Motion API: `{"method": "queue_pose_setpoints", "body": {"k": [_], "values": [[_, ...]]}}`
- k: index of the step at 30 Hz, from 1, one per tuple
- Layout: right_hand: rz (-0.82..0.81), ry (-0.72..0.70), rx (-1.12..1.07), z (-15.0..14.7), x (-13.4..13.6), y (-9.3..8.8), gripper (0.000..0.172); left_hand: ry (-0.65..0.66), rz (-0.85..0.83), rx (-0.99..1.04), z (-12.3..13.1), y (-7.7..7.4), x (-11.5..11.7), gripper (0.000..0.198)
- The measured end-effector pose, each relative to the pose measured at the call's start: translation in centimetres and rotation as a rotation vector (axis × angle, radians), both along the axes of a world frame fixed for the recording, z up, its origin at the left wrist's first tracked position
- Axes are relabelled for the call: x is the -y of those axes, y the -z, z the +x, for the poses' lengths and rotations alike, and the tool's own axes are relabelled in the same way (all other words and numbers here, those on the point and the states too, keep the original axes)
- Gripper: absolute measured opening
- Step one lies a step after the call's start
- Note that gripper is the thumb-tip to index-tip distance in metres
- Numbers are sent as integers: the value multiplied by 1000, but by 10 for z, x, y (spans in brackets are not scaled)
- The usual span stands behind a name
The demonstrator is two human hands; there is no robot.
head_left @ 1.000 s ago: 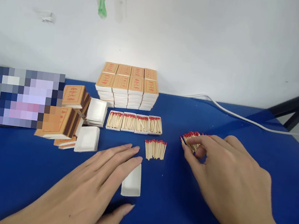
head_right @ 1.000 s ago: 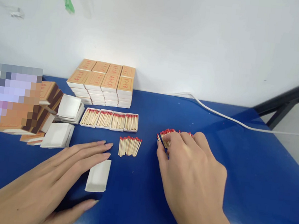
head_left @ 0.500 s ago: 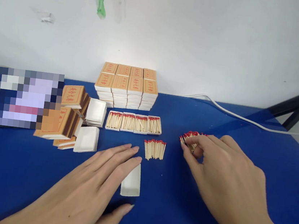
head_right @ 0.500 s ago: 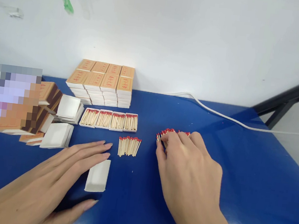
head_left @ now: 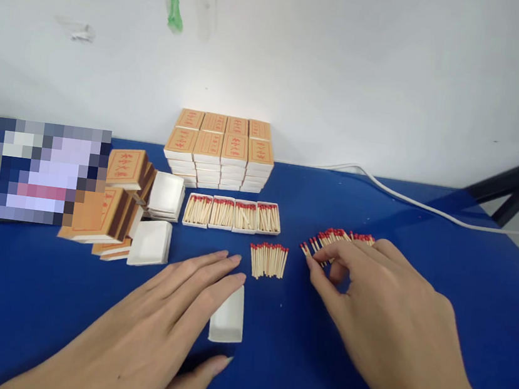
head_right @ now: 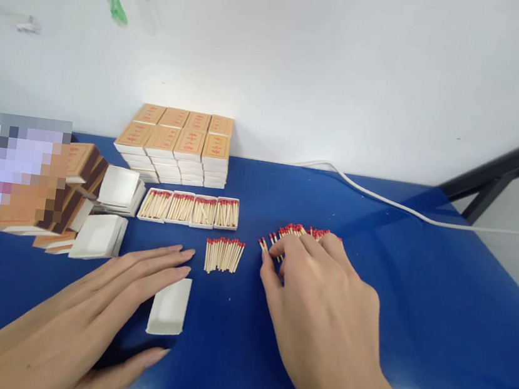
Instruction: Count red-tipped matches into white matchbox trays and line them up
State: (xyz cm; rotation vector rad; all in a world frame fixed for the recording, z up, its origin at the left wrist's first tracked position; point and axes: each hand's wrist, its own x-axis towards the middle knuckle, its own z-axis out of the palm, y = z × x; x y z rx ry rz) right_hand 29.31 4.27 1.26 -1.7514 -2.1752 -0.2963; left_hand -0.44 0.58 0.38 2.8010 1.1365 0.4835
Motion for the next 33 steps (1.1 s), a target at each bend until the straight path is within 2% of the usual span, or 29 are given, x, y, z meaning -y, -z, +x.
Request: {"method": "queue_pose_setpoints", "body": {"k": [4, 13, 33], "values": [[-38, -5, -56, 0, 1, -2, 31, -5, 6, -3, 1, 1, 0, 56], [-232, -29, -168, -2, -2, -5, 27, 2, -13, 4, -2, -2, 1, 58], [-253, 3, -181, 0, -2, -6, 29, -8, -10, 5, -1, 1, 2, 59]]}}
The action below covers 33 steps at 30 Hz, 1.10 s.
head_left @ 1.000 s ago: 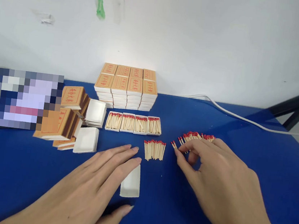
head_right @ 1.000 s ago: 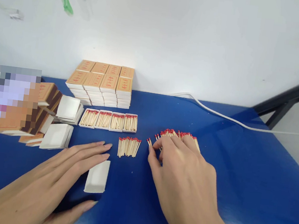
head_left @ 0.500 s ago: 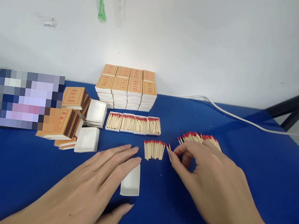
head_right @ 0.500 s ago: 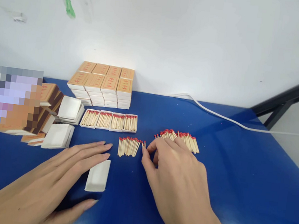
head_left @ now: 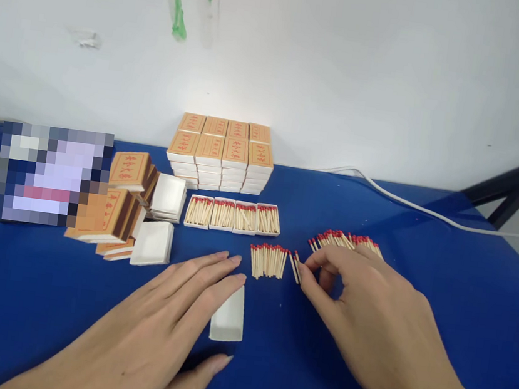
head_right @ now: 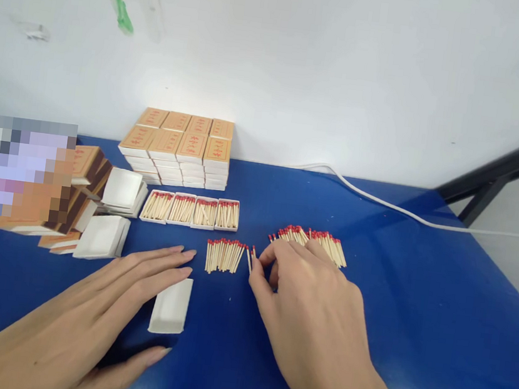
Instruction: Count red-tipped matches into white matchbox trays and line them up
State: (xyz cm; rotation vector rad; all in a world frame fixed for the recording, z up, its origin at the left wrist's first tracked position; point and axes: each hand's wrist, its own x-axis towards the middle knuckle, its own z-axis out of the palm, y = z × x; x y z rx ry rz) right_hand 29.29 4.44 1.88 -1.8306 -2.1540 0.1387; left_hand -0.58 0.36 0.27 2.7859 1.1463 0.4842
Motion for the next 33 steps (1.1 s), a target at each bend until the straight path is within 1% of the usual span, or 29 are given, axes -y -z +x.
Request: {"method": "queue_pose_setpoints", "body": {"k": [5, 8, 11, 15, 19, 21, 29, 33], "values": [[-11, 5, 6, 2, 1, 0, 27, -9, -26, 1, -3, 0, 0, 62], [-36, 7, 19, 2, 1, -1, 28, -12, -11, 10, -3, 0, 1, 60], [-44, 3, 16, 3, 0, -3, 31, 1, 10, 4, -1, -2, 0, 57], [-39, -11, -4, 0, 0, -5, 36, 6, 8, -16, 1, -2, -2, 59], [-36, -38, -21, -2, 2, -2, 30, -3, -5, -31, -1, -1, -1, 64], [-39, -55, -18, -2, 2, 0, 28, -4, 0, -27, -3, 0, 0, 63], [11, -93, -12, -3, 1, 3, 31, -4, 18, -16, -4, -1, 0, 61], [10, -101, -24, -4, 0, 3, 32, -3, 20, -35, -4, -1, 2, 64]]}}
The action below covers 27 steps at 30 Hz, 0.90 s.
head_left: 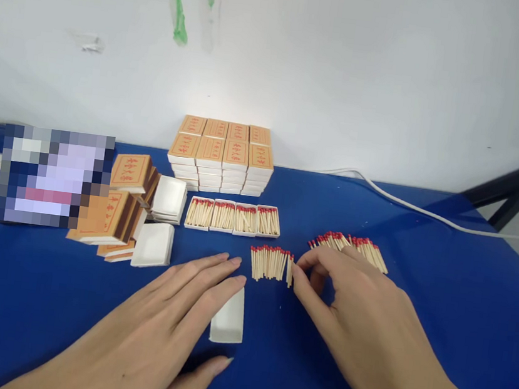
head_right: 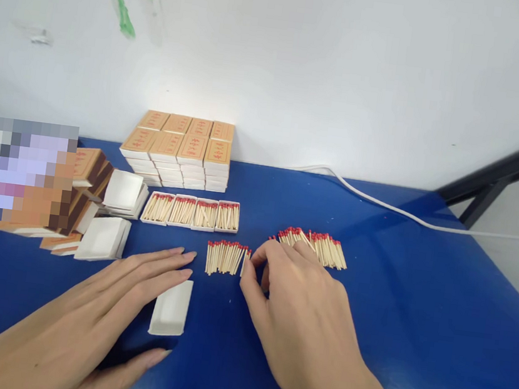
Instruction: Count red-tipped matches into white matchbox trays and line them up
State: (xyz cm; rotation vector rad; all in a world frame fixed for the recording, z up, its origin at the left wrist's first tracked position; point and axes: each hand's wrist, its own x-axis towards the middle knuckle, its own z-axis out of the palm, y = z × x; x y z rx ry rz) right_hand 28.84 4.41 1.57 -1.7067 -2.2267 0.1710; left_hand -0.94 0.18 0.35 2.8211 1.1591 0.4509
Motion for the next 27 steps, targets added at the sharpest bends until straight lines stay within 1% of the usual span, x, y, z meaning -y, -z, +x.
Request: {"method": "queue_pose_setpoints", "body": {"k": [8, 13, 16, 20, 23, 27], "values": [[-23, -14, -31, -1, 0, -1, 26, -17, 54, 7, 4, 0, -4, 56], [-3, -16, -6, 2, -1, -1, 24, -59, 87, 76, 4, 2, -2, 47], [97, 9, 55, 6, -4, -2, 21, -62, 94, 108, 4, 3, 0, 43], [255, 125, 164, 10, -7, -2, 19, -64, 95, 132, 6, 3, 0, 40], [293, 167, 249, 10, -7, -1, 21, -64, 95, 134, 7, 3, 1, 39], [322, 159, 318, 9, -5, 1, 28, -67, 111, 136, 7, 5, 1, 39]]}}
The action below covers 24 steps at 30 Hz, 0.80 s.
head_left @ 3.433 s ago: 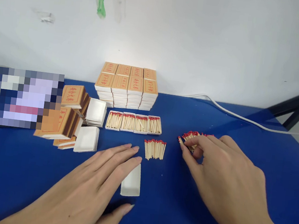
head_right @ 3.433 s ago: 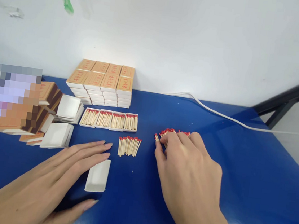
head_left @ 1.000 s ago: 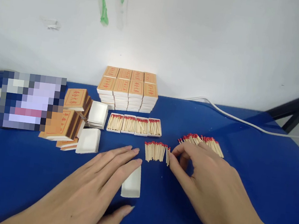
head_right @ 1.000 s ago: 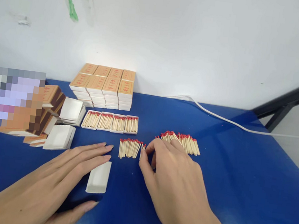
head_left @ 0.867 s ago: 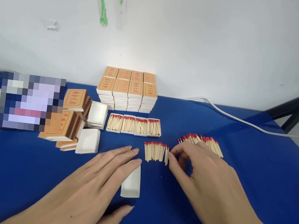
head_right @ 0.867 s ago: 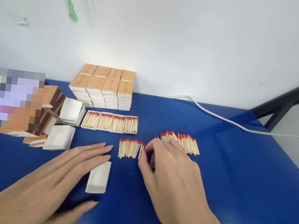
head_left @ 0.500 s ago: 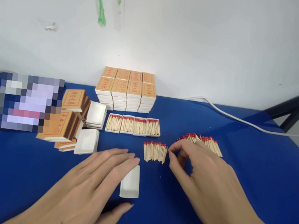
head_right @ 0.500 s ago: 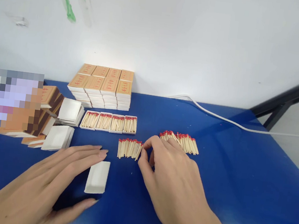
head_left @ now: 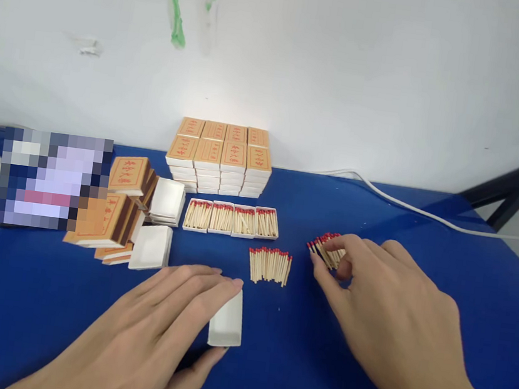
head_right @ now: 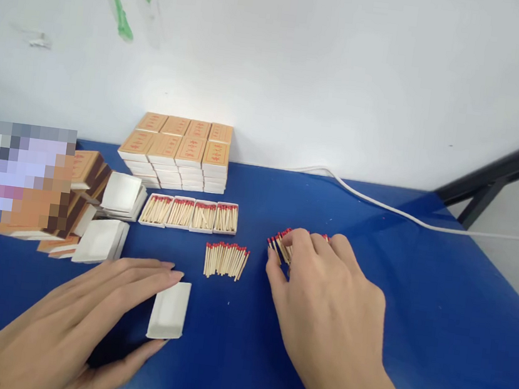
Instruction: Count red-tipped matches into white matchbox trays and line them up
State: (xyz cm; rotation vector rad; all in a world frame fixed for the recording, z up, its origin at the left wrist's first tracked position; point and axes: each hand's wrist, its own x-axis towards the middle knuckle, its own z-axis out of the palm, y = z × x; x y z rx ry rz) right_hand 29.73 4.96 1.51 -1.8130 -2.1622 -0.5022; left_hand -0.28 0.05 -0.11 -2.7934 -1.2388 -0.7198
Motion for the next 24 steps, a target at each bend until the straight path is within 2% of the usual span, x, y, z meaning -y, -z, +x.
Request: {"method": "queue_pose_setpoints", "body": {"k": [13, 24], "values": [[-57, -25, -65, 1, 0, 4, 33, 2, -33, 18, -2, -2, -2, 39], [-104, -47, -159, 0, 2, 3, 29, -8, -36, -16, -2, 0, 1, 44]]}}
